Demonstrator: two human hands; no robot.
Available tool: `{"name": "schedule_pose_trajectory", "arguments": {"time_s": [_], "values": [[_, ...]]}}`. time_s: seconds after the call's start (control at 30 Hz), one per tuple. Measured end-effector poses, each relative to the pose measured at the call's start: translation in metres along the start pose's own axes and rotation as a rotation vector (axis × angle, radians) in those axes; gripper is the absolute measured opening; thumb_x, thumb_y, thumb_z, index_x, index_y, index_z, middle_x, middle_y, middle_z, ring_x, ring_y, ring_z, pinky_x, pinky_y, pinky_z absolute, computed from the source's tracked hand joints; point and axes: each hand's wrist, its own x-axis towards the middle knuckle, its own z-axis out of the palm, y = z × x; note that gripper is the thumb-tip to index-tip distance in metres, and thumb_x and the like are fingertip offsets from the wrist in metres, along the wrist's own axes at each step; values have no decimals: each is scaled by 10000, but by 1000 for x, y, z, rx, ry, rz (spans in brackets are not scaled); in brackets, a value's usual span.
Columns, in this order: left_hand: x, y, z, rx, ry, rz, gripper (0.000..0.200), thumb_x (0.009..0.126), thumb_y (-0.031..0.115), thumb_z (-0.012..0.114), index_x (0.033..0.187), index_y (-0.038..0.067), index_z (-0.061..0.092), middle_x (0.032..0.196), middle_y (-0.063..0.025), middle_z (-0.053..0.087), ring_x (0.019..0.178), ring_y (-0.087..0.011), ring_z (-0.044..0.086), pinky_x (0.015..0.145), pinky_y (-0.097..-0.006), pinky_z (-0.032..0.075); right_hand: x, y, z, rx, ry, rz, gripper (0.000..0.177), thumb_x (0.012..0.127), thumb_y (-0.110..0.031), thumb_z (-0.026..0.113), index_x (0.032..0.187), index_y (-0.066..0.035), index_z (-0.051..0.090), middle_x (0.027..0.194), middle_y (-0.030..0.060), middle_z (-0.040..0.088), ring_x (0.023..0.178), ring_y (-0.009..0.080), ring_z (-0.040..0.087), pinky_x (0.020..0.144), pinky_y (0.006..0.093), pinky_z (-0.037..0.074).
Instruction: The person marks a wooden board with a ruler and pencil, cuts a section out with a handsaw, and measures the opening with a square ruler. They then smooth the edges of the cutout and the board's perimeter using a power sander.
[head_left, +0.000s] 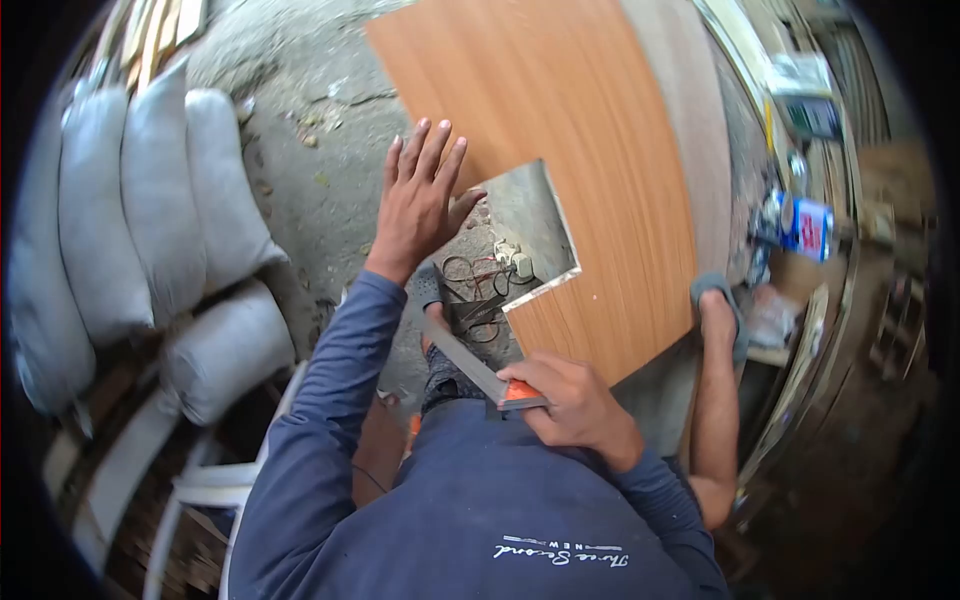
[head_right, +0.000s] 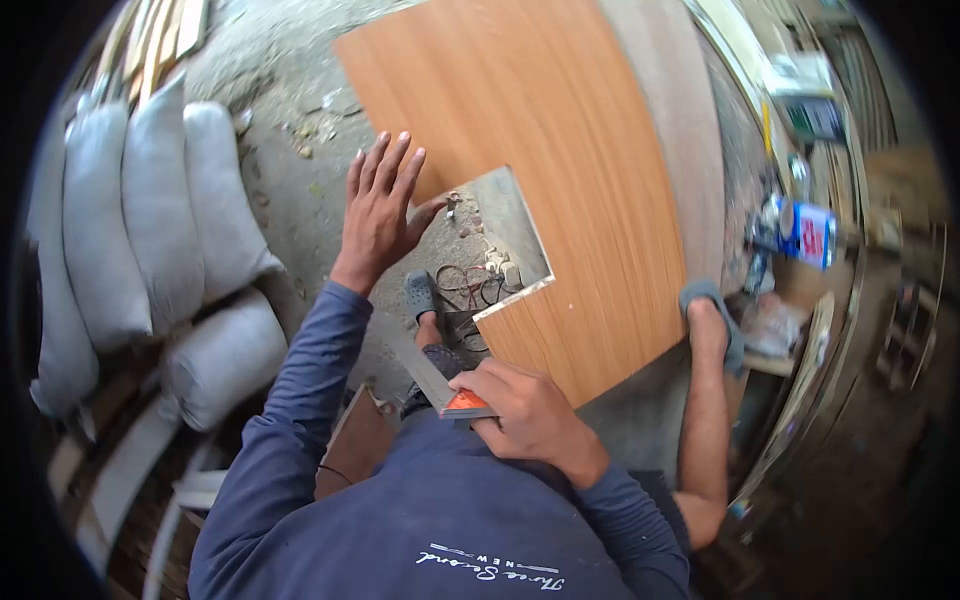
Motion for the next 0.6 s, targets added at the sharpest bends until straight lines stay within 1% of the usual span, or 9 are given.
{"name": "schedule_pose_trajectory", "arguments": {"time_s": [0.2,0.27,0.33,0.37,0.4,0.43,0.47,0.5,0.6], "values": [[30,-3,-6,95,-364,302,552,1021,245,600,1537,74,509,1661,-115,418,1558,-394,333,1261,-626,225,-102,-32,-47,215,359,173,184,835,-35,733,1014,2,736,793,109,675,677,222,658,618,331,497],[22,18,-21,372,-385,302,541,992,156,553,1511,12,508,1635,-178,428,1528,-457,353,1247,-633,256,-157,-26,-43,297,629,163,214,844,-31,707,1050,28,714,808,122,668,663,204,630,616,322,488],[6,58,-35,512,-424,381,400,966,92,528,1316,-80,619,1478,-281,539,1440,-522,429,1206,-635,312,-197,-26,-18,579,1060,168,230,875,-12,650,1097,47,665,818,147,647,640,202,587,622,319,488],[-11,62,-18,175,-492,410,425,929,132,567,1299,-62,642,1417,-274,604,1371,-455,521,1180,-596,363,-215,-24,-9,609,1190,137,267,898,-19,619,1154,55,607,808,157,618,643,210,568,618,324,491],[-20,77,-11,-140,-566,377,394,993,217,606,1305,-19,653,1295,-248,657,1196,-425,621,1014,-516,510,-225,-26,-7,650,1252,56,286,915,-44,629,1181,51,584,838,150,616,683,212,577,635,330,493],[-37,91,9,-325,-611,303,498,1008,362,643,1337,-13,635,1203,-272,684,1102,-431,667,927,-499,555,-236,-28,-4,684,1318,-27,309,931,-70,639,1207,47,561,868,144,614,723,215,586,651,336,494],[-38,116,15,-399,-813,109,590,1008,418,637,1369,-46,588,1180,-317,692,1078,-481,679,895,-529,555,-249,-30,3,730,1412,-74,323,946,-90,646,1225,41,549,894,141,609,752,217,587,669,341,493],[-64,115,63,-522,-800,48,633,1036,498,604,1335,-59,574,1074,-343,700,1002,-521,684,861,-581,541,-262,-32,16,779,1511,-125,339,960,-110,652,1243,36,537,921,139,605,780,218,588,686,346,491],[-64,140,75,-534,-867,-18,578,1033,514,600,1186,-44,598,978,-345,702,999,-537,676,860,-587,534,-312,-54,77,737,1716,-201,369,1008,-150,646,1301,25,504,978,128,584,849,213,582,744,354,478]]}}
